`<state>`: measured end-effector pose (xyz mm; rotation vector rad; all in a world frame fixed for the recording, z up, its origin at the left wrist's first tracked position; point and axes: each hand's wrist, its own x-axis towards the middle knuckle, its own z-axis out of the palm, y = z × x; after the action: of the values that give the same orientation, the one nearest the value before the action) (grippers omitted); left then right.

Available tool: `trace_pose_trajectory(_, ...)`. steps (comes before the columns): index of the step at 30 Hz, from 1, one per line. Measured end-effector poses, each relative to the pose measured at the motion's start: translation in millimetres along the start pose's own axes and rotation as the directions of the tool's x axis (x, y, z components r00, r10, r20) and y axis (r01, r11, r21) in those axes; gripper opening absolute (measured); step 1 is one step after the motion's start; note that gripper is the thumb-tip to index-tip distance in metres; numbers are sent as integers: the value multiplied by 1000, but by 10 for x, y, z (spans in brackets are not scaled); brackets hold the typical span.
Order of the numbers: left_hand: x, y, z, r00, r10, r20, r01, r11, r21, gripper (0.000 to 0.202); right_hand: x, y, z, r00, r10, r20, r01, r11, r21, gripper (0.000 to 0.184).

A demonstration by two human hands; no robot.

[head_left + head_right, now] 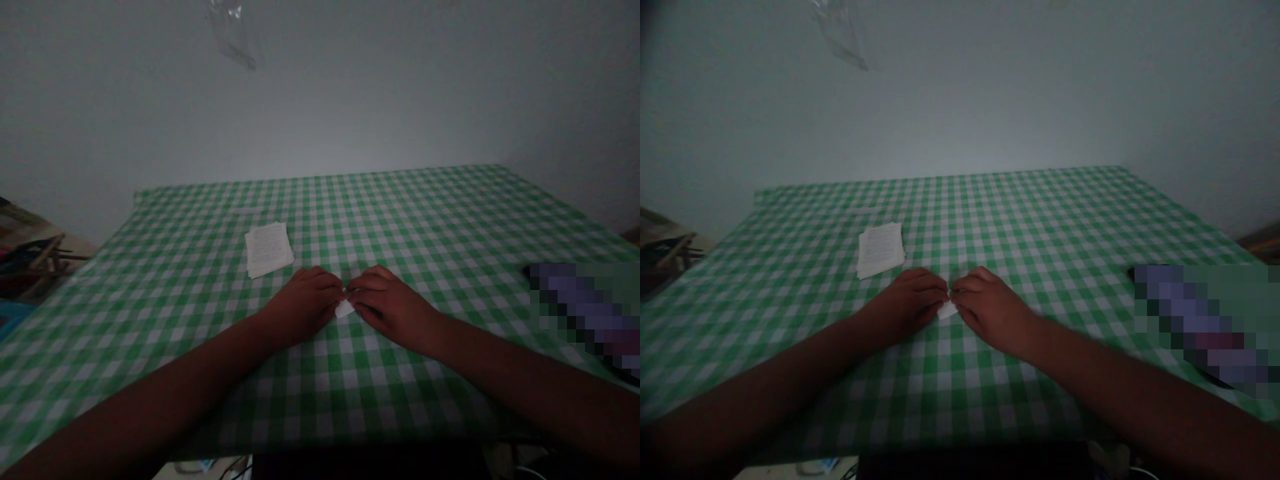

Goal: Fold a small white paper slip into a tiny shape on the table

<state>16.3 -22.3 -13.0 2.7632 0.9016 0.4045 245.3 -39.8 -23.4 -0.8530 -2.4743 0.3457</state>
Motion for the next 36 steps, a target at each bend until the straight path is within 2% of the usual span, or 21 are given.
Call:
trace_pose_trajectory(4,-15,-15,-75,998,-36,56,37,999,-8,20,-2,0,-20,998,-45,33,45,999,4,21)
trace_pose_trajectory(10,-25,31,-135,993,-94,78,101,991,-91,31,-2,-33,-54,997,-13,80,13,1000,-7,23)
trace_pose_trajectory(14,-25,-2,-151,995,-62,81,76,979,-188,27,-40,-61,-61,994,-20,107,27,997,-69,27)
trace_pose_trajectory(17,-14,-67,-124,997,-30,67,45,971,-234,21,-78,-92,-86,985,15,169,11,989,-148,29)
trace_pose_trajectory(20,1,-87,-89,998,-50,47,58,977,-205,21,-103,-122,-118,976,51,213,-9,981,-195,32)
trace_pose_trajectory(27,18,31,-115,987,-142,72,148,984,-96,22,-97,-157,-132,974,61,220,-21,984,-178,31)
trace_pose_trajectory(31,25,11,-114,989,-126,81,133,986,-99,23,-93,-170,-132,971,63,229,-20,983,-184,33)
trace_pose_trajectory(36,39,-36,-104,990,-110,89,120,986,-117,34,-103,-171,-130,979,56,194,-19,982,-189,34)
